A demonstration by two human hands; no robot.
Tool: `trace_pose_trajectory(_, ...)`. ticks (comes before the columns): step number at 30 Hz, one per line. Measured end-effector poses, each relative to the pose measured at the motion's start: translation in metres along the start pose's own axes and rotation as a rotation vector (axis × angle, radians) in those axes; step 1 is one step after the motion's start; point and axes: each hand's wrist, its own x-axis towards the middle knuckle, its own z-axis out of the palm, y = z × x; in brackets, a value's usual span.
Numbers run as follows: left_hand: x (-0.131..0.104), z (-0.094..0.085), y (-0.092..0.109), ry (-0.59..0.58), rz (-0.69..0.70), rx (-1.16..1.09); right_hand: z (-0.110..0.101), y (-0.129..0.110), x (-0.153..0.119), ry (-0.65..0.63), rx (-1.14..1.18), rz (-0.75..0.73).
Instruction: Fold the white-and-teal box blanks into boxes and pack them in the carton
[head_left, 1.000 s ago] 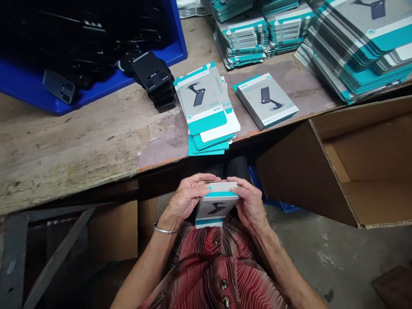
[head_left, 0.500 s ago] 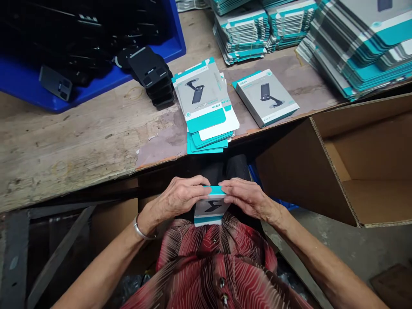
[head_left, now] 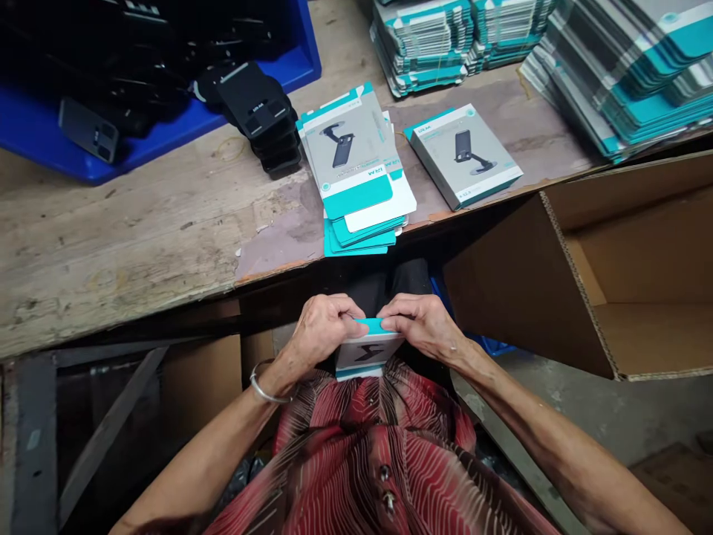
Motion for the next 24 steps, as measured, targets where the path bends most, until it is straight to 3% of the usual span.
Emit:
trace_pose_trajectory(4,-0.001,0.008,0.003,0.022,-0.051,0.049,0.004,0.007,0.0,0.007,0.022,0.036)
trace_pose_trajectory(8,0.006,0.009,0.004,0.003,0.016,0.143,0.004,0.012,0.001,0.018,0.043,0.044)
trace_pose_trajectory(12,0.004,-0.005,0.004,-0.058,0.163,0.156,-0.002,0.011,-0.01,0.039,0.147,0.014)
trace_pose_trajectory(16,-0.015,-0.019,0.002,-0.114,0.285,0.208,-0.004,0.011,-0.031,-0.034,0.116,-0.114)
trace_pose_trajectory(19,-0.027,-0.013,-0.008,-0.057,0.361,0.274,0.004,0.018,-0.038,0.039,0.043,-0.209)
trace_pose_trajectory(24,-0.035,0.006,-0.022,0.167,0.375,0.285,0.022,0.023,-0.031,0.123,0.007,-0.271)
